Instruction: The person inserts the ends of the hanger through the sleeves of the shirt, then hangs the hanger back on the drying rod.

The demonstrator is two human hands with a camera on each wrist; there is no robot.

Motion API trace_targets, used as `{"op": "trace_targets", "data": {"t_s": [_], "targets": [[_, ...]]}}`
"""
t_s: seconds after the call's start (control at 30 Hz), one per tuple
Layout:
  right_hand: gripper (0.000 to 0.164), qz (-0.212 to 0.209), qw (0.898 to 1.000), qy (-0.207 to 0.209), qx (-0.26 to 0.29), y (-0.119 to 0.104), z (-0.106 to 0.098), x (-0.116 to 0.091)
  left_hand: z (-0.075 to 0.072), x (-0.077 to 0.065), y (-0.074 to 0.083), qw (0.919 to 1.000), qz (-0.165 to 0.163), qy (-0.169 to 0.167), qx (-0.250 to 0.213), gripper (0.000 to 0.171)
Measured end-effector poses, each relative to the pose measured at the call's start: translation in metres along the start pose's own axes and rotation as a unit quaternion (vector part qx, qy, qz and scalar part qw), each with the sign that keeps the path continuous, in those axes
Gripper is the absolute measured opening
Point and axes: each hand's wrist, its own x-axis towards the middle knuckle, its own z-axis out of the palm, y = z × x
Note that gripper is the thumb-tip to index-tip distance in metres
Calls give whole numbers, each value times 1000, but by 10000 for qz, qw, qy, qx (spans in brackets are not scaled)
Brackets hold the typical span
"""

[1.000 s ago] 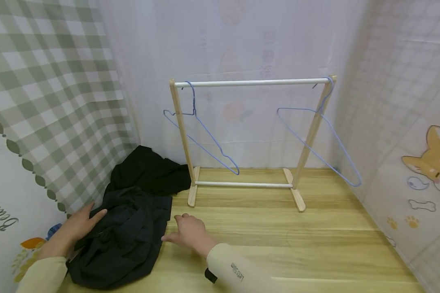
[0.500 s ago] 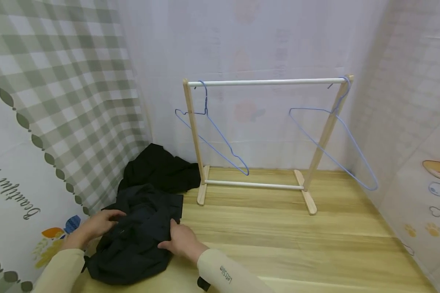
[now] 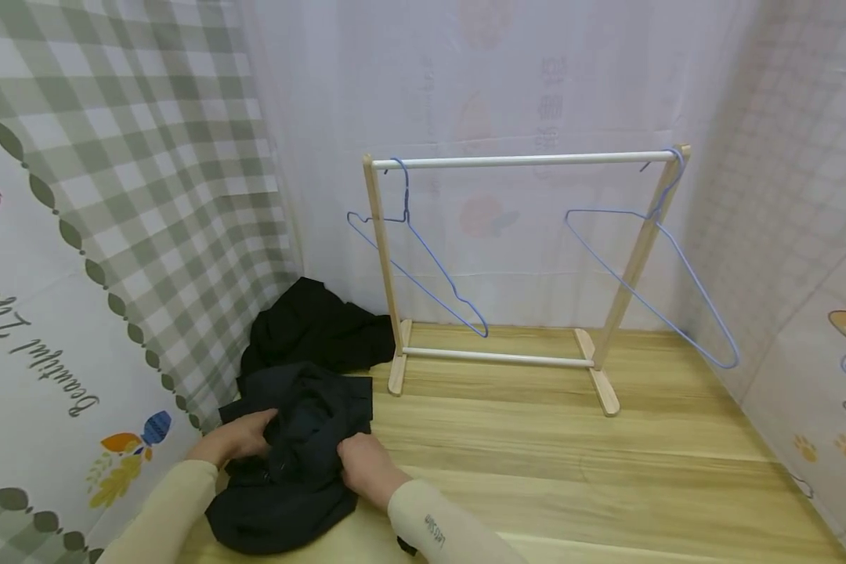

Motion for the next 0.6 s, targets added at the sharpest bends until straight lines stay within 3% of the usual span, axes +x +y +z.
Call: {"op": "trace_targets", "data": {"t_s": [0.07, 0.13, 0.23, 0.33, 0.47, 0.6], "targets": [[27, 147, 9977, 213, 621, 5, -1, -1, 7, 7, 8, 9992, 286, 109, 242, 49], [36, 387, 9883, 456, 1402, 9, -3, -2, 13, 12, 17, 9983, 538, 151, 150, 41], [45, 746, 9698, 834, 2166, 16, -12, -4, 20, 18, 31, 9950, 875, 21, -485, 54], [47, 902, 9633, 960, 2339, 29, -30, -10, 23, 23, 49, 9847, 1234, -48, -1229, 66], [32, 756, 9636, 1042, 2343, 66, -66, -26, 30, 32, 86, 9565, 1644, -282, -2394, 56], [11, 383, 9668, 1470, 2054, 116, -109, -50, 40, 46, 144, 9233, 1945, -510, -3273, 60]]}}
